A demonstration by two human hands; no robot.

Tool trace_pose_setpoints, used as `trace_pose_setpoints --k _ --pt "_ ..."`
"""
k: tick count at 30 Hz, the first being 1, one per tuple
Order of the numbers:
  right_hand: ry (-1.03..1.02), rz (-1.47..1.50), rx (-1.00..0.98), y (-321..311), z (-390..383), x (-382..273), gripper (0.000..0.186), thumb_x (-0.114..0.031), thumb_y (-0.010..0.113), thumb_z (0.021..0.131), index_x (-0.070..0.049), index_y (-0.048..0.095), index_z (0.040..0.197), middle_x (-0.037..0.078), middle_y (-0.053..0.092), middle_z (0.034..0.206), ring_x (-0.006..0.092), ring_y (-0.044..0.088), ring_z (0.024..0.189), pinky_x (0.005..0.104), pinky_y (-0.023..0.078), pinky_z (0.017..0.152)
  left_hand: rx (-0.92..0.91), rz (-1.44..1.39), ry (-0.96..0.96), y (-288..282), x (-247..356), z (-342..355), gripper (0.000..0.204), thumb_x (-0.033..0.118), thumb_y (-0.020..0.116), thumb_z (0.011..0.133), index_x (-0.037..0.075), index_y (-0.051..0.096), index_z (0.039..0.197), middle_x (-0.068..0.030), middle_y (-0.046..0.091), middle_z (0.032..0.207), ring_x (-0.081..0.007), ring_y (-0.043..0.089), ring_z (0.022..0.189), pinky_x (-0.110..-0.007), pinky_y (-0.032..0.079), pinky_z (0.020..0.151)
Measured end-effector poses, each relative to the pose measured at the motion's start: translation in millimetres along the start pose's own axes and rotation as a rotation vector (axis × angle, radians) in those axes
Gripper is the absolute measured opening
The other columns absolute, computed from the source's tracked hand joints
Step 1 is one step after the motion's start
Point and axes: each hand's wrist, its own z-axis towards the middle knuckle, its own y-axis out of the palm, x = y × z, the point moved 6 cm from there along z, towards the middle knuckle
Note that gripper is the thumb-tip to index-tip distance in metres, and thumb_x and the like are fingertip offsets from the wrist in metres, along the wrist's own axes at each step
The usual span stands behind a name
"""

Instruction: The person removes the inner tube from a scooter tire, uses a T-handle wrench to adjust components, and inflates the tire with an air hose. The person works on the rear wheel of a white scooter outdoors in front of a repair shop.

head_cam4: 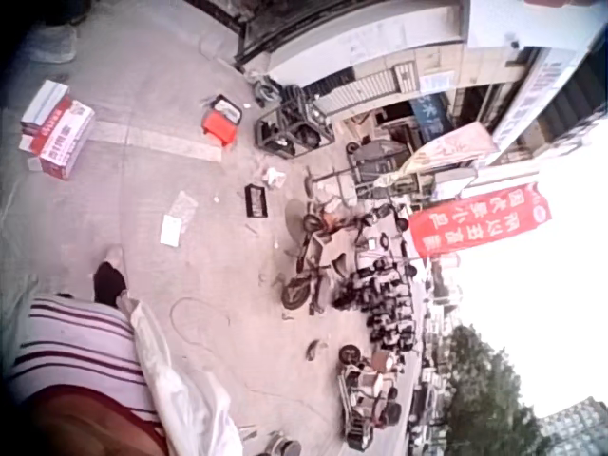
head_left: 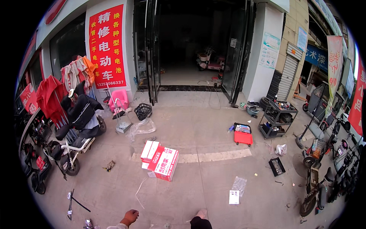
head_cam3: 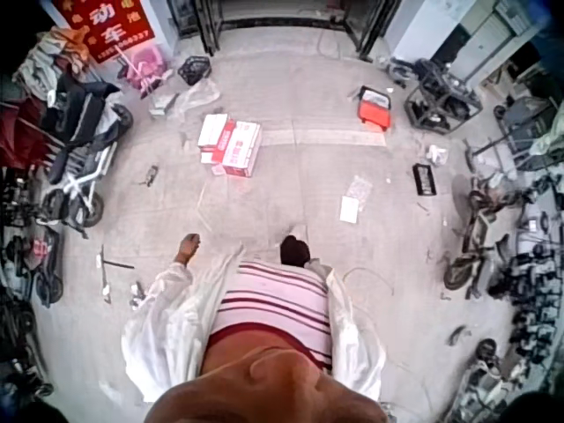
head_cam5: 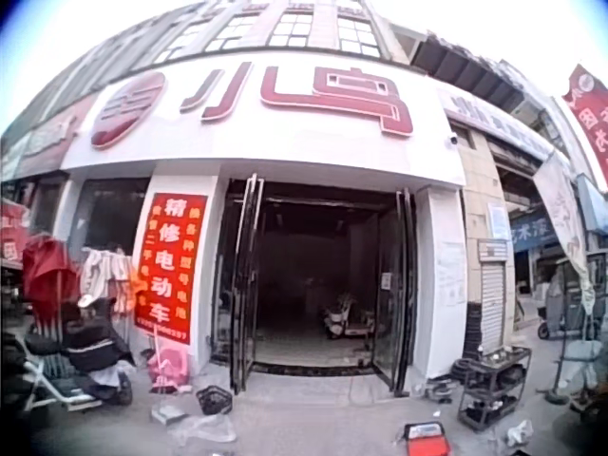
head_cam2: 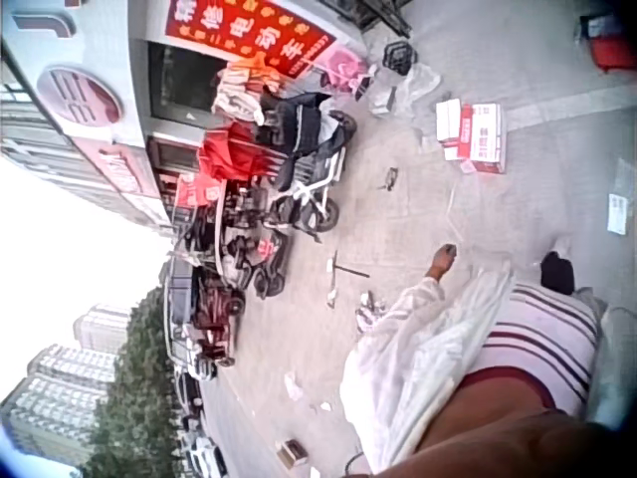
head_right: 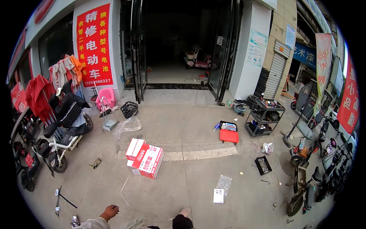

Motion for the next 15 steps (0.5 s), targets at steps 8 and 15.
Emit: trace_pose_setpoints --k 8,15 --pt "0.023 -0.043 0.072 -133 285 -254 0.027 -0.021 0.058 0.083 0.003 0.063 0.095 0.015 0.068 0.081 0.0247 0.067 0.074 0.0360 0.053 0.072 -0.071 -0.026 0.006 81 241 221 0.033 0.027 0.052 0.092 -0.001 0.058 0.110 -0.0103 0.066 0.090 -0.0175 0.063 0.076 -0.031 0.052 0.067" --pt "-0.598 0.262 0.181 -238 585 -758 0.026 -0.024 0.057 0.084 0.000 0.065 0.094 0.016 0.068 0.082 0.0294 0.066 0.080 0.0363 0.052 0.074 -0.112 0.015 -0.501 110 279 329 0.033 0.030 0.051 0.092 0.001 0.059 0.105 -0.0100 0.065 0.086 -0.0177 0.061 0.073 -0.032 0.050 0.065"
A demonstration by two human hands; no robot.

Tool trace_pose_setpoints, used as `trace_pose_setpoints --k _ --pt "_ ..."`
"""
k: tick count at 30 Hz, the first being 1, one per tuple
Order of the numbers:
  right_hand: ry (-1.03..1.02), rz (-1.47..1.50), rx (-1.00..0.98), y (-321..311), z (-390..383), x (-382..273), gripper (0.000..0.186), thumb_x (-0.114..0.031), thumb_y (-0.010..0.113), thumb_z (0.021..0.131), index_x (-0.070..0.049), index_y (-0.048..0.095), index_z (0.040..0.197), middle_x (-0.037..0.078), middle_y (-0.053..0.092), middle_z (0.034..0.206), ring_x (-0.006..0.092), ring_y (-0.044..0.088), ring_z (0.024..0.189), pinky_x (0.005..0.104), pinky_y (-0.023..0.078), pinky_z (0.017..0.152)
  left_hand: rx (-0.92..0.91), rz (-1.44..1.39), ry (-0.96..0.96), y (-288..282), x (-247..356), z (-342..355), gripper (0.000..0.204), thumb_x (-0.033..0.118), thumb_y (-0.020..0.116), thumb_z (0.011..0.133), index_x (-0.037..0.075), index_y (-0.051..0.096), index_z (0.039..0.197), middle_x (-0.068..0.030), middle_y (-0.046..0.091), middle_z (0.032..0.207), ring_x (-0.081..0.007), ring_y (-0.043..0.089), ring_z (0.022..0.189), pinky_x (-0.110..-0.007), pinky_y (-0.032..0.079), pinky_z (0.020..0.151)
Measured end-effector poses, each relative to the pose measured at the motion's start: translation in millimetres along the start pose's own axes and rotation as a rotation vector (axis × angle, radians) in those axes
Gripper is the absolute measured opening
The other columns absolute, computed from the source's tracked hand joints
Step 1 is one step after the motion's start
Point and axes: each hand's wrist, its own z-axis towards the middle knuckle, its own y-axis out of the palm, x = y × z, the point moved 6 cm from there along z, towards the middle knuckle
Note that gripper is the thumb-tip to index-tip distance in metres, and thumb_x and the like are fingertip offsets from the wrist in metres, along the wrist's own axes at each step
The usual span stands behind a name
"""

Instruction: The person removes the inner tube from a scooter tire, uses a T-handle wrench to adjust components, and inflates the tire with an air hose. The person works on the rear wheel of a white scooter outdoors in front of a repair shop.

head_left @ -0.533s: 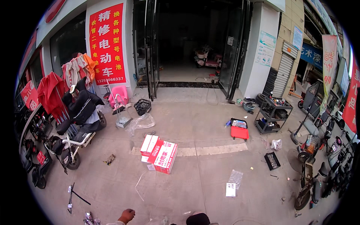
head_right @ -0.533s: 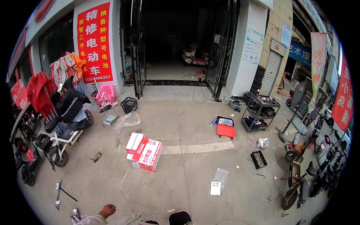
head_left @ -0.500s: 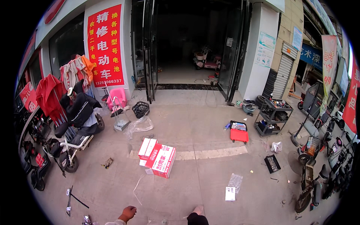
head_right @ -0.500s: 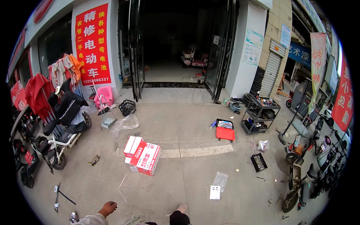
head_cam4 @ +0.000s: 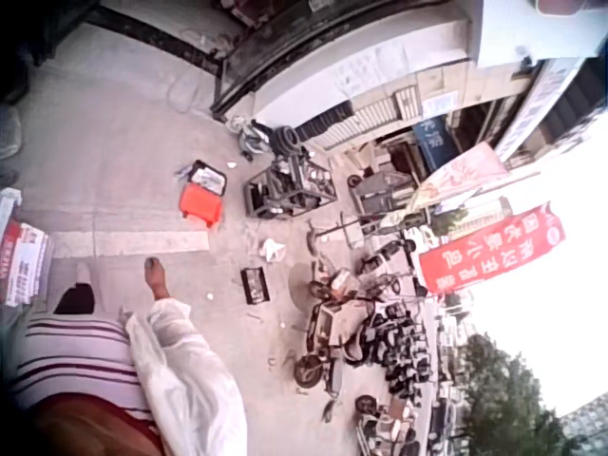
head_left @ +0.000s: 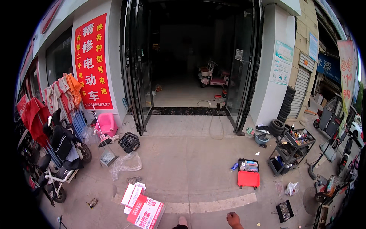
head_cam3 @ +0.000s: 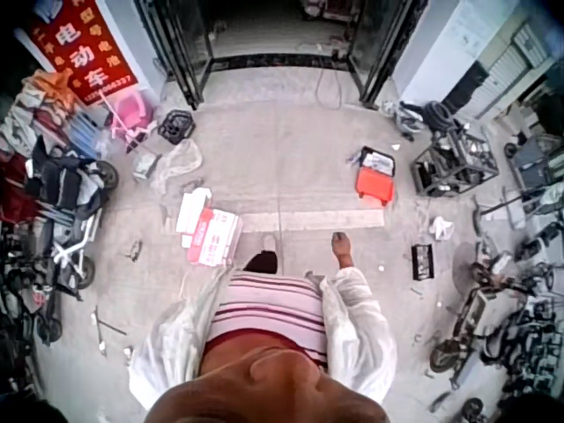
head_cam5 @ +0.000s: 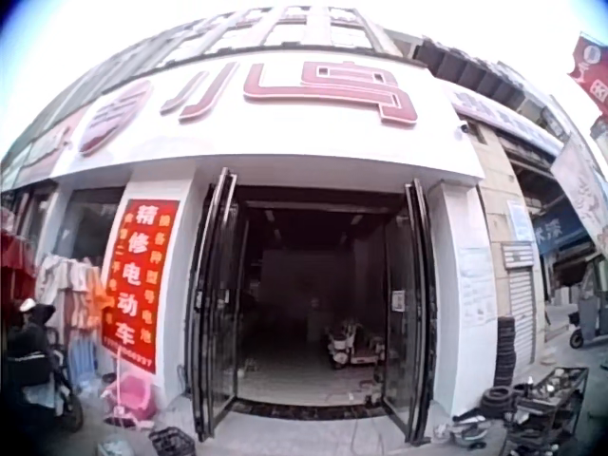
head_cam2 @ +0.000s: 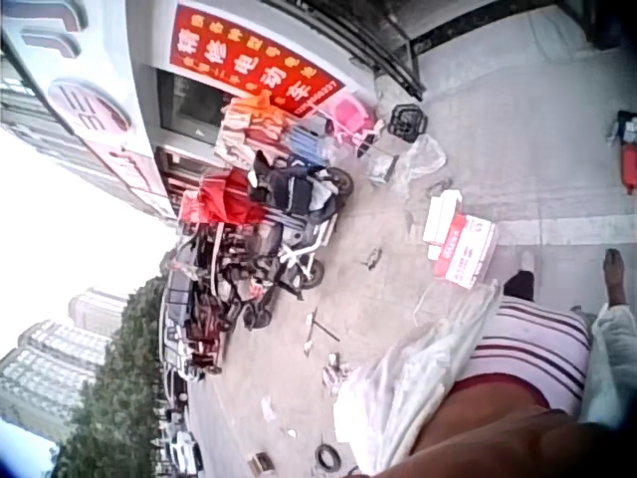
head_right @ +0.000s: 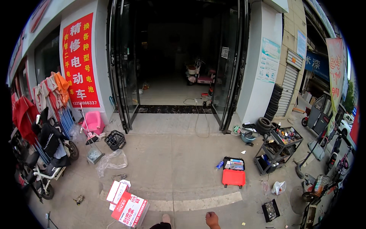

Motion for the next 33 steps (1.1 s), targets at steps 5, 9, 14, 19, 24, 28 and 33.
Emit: trace_pose_setpoints --k 5,9,14,19,24,28,33 --pt "-0.315 -0.036 -0.255 92 180 -220 0.025 -0.023 0.055 0.087 -0.003 0.063 0.099 0.012 0.067 0.087 0.0244 0.065 0.083 0.0339 0.051 0.075 -0.015 -0.051 -0.139 9 155 98 0.034 0.032 0.051 0.091 0.001 0.060 0.102 -0.0097 0.065 0.084 -0.0179 0.060 0.072 -0.033 0.050 0.064" --pt "-0.228 -0.158 -0.286 100 267 -189 0.026 -0.027 0.052 0.087 -0.005 0.064 0.093 0.021 0.064 0.090 0.0379 0.060 0.086 0.0455 0.049 0.073 0.043 0.043 0.045 -13 379 206 0.035 0.034 0.051 0.091 0.002 0.061 0.099 -0.0095 0.065 0.082 -0.0181 0.060 0.070 -0.034 0.049 0.063" --pt "0.373 -0.304 -0.236 63 374 -112 0.026 -0.027 0.052 0.087 -0.005 0.065 0.093 0.020 0.065 0.091 0.0363 0.061 0.087 0.0439 0.049 0.075 0.185 -0.022 0.864 -40 770 318 0.034 0.036 0.049 0.092 0.006 0.059 0.105 -0.0073 0.065 0.082 -0.0160 0.058 0.062 -0.031 0.047 0.053" --pt "0.648 -0.323 -0.155 47 525 -94 0.027 -0.028 0.052 0.087 -0.005 0.065 0.094 0.018 0.065 0.092 0.0347 0.062 0.089 0.0424 0.049 0.078 0.069 -0.212 0.704 -30 1070 329 0.032 0.026 0.052 0.093 0.001 0.057 0.112 -0.0095 0.065 0.092 -0.0173 0.062 0.081 -0.031 0.051 0.069" --pt "0.549 -0.397 -0.180 82 789 -145 0.027 -0.028 0.052 0.087 -0.005 0.066 0.094 0.017 0.066 0.093 0.0331 0.062 0.091 0.0408 0.049 0.080 0.098 0.010 0.356 -41 1131 432 0.033 0.032 0.050 0.092 0.007 0.056 0.113 -0.0060 0.065 0.085 -0.0141 0.056 0.059 -0.028 0.045 0.050" --pt "-0.030 -0.524 -0.141 128 1090 -204 0.028 -0.028 0.052 0.087 -0.005 0.067 0.094 0.016 0.067 0.094 0.0318 0.063 0.093 0.0396 0.049 0.082 -0.055 0.041 0.138 -20 1233 503 0.033 0.031 0.050 0.092 0.007 0.056 0.114 -0.0061 0.065 0.085 -0.0140 0.056 0.059 -0.028 0.045 0.050" --pt "-0.183 0.001 -0.231 267 1341 -523 0.029 -0.026 0.054 0.089 0.000 0.062 0.098 0.009 0.065 0.076 0.0193 0.063 0.070 0.0314 0.051 0.065 0.009 0.006 0.049 -57 1387 595 0.033 0.031 0.051 0.092 0.007 0.056 0.115 -0.0062 0.065 0.086 -0.0139 0.056 0.059 -0.028 0.045 0.050"
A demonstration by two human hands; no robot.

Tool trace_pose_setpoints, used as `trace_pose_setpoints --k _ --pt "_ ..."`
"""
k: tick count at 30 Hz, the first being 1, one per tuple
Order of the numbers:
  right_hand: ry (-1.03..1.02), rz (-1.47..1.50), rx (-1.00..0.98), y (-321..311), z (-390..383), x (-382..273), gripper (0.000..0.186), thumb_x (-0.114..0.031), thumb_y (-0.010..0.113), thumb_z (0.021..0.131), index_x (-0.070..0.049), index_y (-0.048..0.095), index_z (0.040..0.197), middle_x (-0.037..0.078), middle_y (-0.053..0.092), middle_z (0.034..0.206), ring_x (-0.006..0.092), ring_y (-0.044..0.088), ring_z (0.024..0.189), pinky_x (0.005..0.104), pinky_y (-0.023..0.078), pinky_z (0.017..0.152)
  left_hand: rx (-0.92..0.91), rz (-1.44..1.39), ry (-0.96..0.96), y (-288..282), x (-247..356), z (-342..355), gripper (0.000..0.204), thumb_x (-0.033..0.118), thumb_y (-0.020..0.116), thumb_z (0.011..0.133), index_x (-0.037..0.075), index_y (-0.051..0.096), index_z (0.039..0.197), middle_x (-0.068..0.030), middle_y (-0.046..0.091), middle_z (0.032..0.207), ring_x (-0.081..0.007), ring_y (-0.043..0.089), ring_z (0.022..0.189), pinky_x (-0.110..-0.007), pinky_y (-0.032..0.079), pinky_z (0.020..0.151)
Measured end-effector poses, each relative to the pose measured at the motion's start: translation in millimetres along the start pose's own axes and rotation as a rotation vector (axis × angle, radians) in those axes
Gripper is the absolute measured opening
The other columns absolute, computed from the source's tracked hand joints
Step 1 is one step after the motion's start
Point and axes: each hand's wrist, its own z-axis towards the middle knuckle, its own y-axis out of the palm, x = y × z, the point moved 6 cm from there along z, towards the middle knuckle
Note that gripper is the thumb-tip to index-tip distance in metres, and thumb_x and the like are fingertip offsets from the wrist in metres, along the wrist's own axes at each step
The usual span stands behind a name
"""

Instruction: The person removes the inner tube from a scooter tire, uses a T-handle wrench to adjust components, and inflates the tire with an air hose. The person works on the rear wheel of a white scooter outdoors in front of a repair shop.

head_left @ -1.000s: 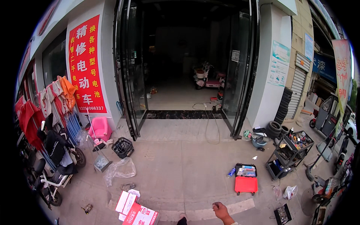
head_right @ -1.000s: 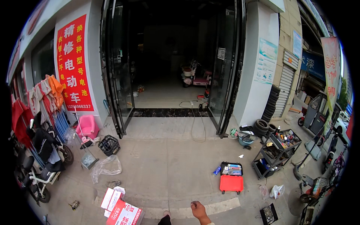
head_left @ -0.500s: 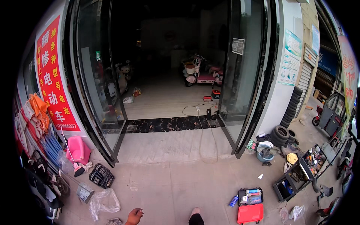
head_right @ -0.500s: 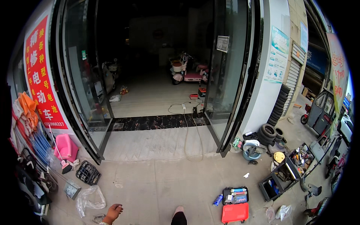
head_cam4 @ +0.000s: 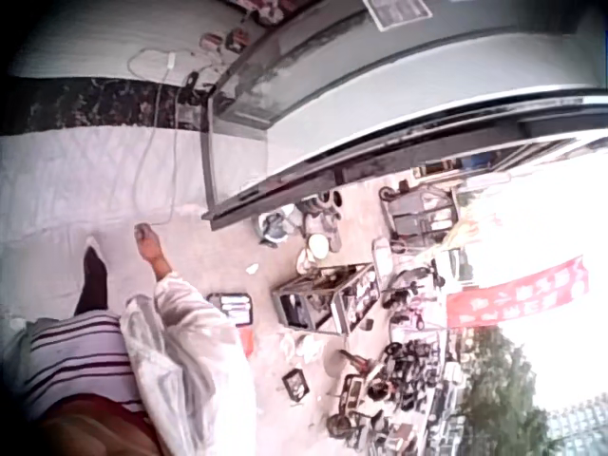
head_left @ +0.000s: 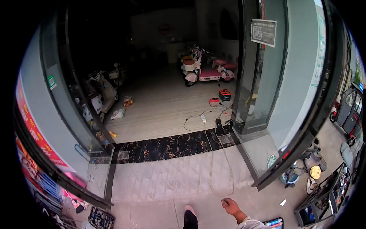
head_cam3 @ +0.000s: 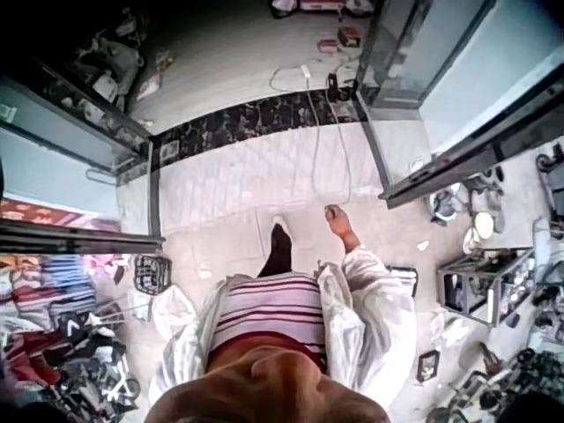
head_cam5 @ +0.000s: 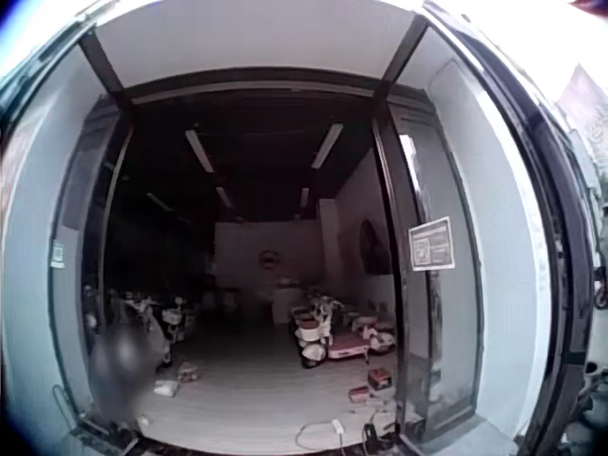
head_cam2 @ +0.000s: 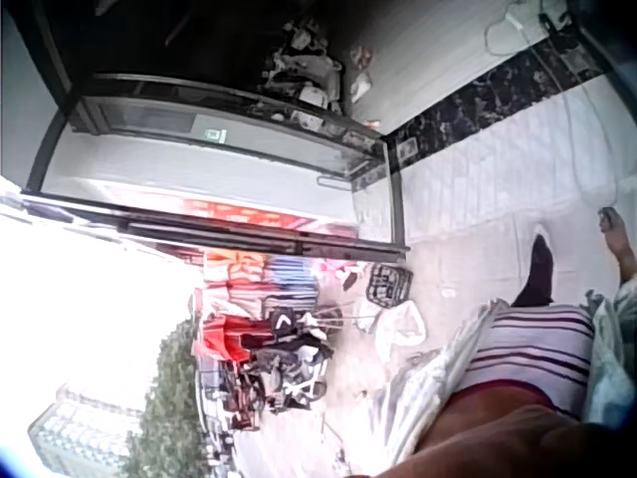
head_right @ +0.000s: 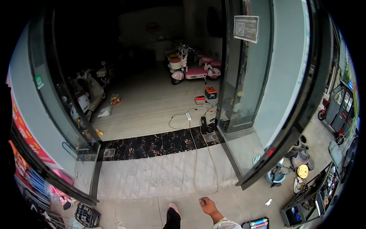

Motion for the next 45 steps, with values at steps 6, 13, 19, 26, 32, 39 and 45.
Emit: trace_pose_setpoints --k 6,13,19,26,32,39,45 --pt "0.652 0.348 -0.197 68 234 52 0.027 -0.027 0.054 0.091 -0.004 0.061 0.103 0.006 0.063 0.077 0.0121 0.061 0.071 0.0278 0.050 0.060 -0.006 0.061 0.239 -17 348 175 0.033 0.030 0.051 0.092 0.007 0.056 0.115 -0.0063 0.065 0.087 -0.0138 0.056 0.060 -0.028 0.045 0.050" --pt "0.517 -0.402 0.008 77 489 200 0.029 -0.029 0.051 0.085 -0.007 0.070 0.084 0.021 0.066 0.089 0.0379 0.063 0.085 0.0452 0.049 0.078 -0.081 0.077 0.478 27 688 316 0.033 0.029 0.051 0.092 0.006 0.055 0.116 -0.0065 0.065 0.088 -0.0136 0.057 0.060 -0.027 0.045 0.050" --pt "0.700 -0.364 0.098 142 689 315 0.039 -0.024 0.055 0.082 -0.009 0.060 0.117 0.024 0.064 0.099 0.0392 0.060 0.095 0.0444 0.049 0.083 -0.106 0.091 0.260 110 732 433 0.033 0.029 0.051 0.092 0.006 0.055 0.117 -0.0066 0.065 0.088 -0.0135 0.057 0.060 -0.027 0.045 0.050" --pt "0.556 -0.526 0.104 197 900 363 0.048 -0.021 0.053 0.085 -0.016 0.048 0.132 0.023 0.041 0.135 0.0424 0.046 0.117 0.0471 0.043 0.094 -0.069 0.016 0.047 162 741 498 0.034 0.028 0.052 0.092 0.006 0.055 0.118 -0.0067 0.066 0.089 -0.0133 0.057 0.060 -0.027 0.045 0.050" --pt "0.429 -0.410 0.056 221 955 422 0.035 -0.024 0.058 0.084 -0.008 0.056 0.115 0.025 0.046 0.127 0.0413 0.045 0.118 0.0446 0.041 0.096 -0.041 -0.029 0.019 183 740 518 0.034 0.027 0.052 0.092 0.006 0.054 0.118 -0.0068 0.066 0.090 -0.0132 0.057 0.061 -0.027 0.045 0.050" --pt "0.431 0.403 0.256 211 822 275 0.023 -0.016 0.052 0.091 0.002 0.065 0.091 0.006 0.063 0.080 0.0122 0.055 0.072 0.0264 0.044 0.068 -0.035 0.016 0.073 139 734 471 0.034 0.027 0.052 0.092 0.006 0.054 0.119 -0.0070 0.066 0.091 -0.0130 0.058 0.061 -0.026 0.045 0.050" --pt "-0.090 0.489 0.480 -3 634 -66 0.004 0.001 0.062 0.082 0.001 0.060 0.078 0.008 0.057 0.081 0.0145 0.054 0.073 0.0257 0.043 0.066 -0.171 0.104 0.272 77 732 430 0.034 0.026 0.053 0.092 0.006 0.054 0.120 -0.0071 0.066 0.091 -0.0129 0.058 0.061 -0.026 0.045 0.050"
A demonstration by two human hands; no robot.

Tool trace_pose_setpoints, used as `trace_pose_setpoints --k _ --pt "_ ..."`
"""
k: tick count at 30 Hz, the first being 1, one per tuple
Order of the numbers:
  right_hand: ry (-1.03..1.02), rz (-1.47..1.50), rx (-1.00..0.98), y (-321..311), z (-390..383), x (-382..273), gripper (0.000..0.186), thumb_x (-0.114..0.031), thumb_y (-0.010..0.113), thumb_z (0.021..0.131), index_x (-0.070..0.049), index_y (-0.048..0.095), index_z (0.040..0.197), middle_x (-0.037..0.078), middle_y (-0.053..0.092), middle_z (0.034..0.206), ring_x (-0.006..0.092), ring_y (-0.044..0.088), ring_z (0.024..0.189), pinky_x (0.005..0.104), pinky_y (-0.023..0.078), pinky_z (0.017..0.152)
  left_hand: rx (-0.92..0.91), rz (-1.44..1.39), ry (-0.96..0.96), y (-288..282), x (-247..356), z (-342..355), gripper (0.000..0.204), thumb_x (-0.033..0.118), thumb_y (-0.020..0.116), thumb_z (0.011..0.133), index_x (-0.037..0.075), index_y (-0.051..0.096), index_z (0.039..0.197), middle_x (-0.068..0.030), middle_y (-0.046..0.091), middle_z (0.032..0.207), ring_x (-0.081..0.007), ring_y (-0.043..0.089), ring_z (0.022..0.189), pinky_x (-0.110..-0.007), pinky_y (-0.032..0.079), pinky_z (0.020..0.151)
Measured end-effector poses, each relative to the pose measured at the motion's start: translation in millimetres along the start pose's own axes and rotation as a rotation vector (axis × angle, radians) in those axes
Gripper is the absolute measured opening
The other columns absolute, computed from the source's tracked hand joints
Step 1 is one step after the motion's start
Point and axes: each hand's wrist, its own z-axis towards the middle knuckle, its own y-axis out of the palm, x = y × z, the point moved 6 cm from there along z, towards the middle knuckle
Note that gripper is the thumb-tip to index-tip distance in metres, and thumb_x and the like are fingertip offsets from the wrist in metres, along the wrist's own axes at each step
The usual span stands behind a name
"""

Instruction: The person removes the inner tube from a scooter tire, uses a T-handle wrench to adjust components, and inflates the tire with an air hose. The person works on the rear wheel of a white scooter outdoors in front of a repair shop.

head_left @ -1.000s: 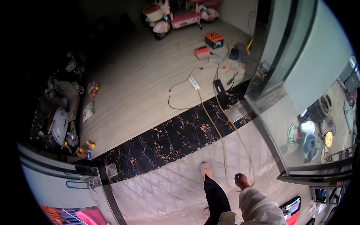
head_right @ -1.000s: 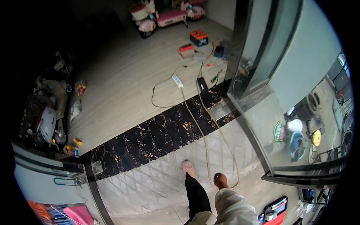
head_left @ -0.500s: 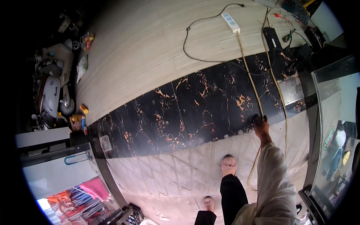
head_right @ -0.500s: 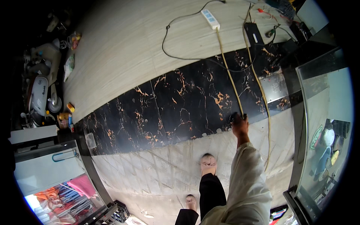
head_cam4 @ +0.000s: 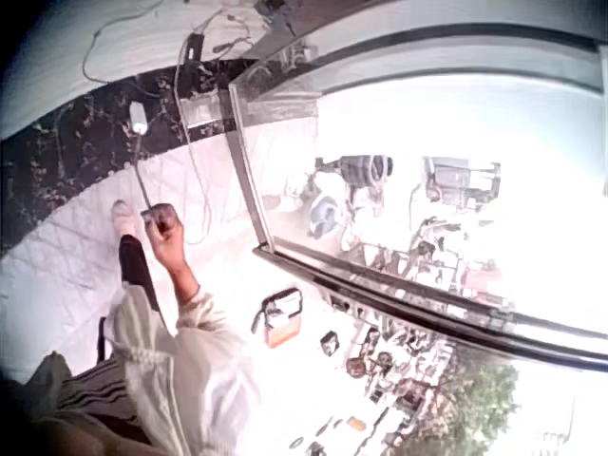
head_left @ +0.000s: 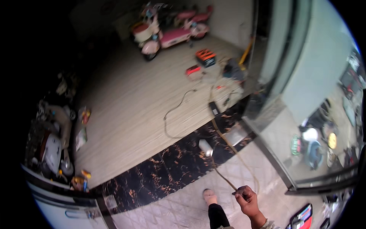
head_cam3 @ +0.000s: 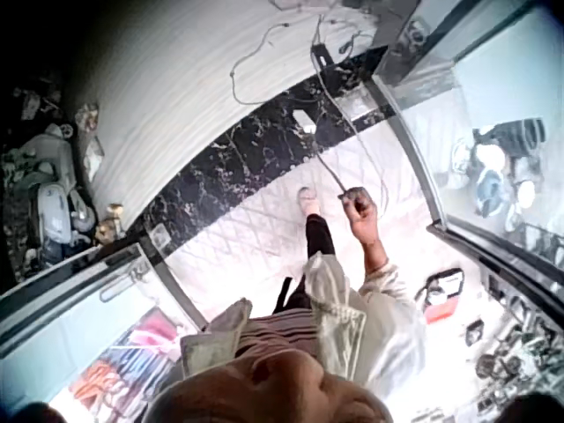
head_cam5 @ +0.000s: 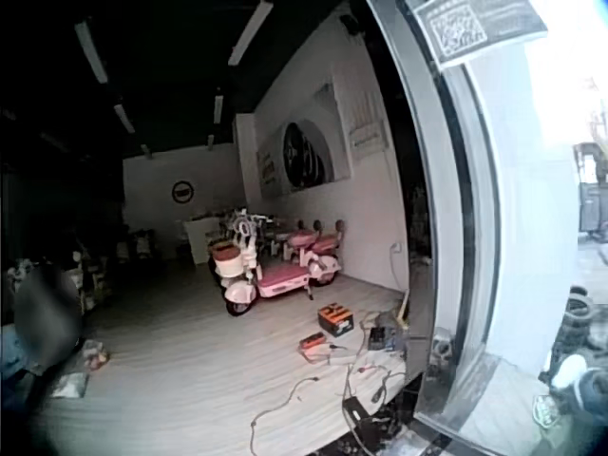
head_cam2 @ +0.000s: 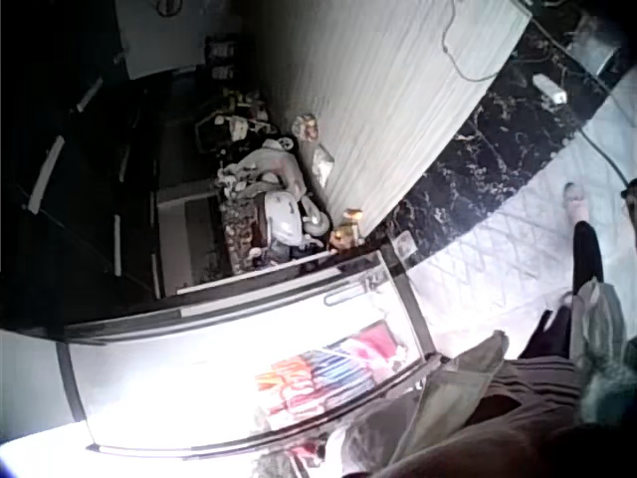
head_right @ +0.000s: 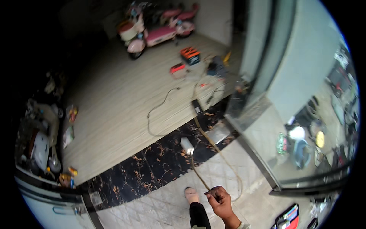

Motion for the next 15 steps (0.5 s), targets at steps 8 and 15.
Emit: trace_pose_setpoints --k 8,15 --pt "0.069 -0.115 -0.040 -114 -246 -203 0.033 0.006 0.050 0.079 -0.004 0.061 0.107 0.008 0.061 0.098 0.0185 0.060 0.086 0.0278 0.047 0.076 -0.225 0.182 0.185 -44 -2 -95 0.035 0.025 0.053 0.092 0.006 0.054 0.121 -0.0072 0.066 0.092 -0.0127 0.058 0.061 -0.026 0.045 0.050" --pt "-0.204 -0.436 0.066 -189 -515 -342 0.016 -0.001 0.049 0.077 -0.008 0.059 0.088 0.005 0.058 0.083 0.0241 0.051 0.085 0.0362 0.035 0.089 -0.976 0.692 0.817 184 68 -414 0.041 0.017 0.055 0.089 0.005 0.049 0.129 -0.0131 0.063 0.107 -0.0198 0.060 0.079 -0.032 0.048 0.066"
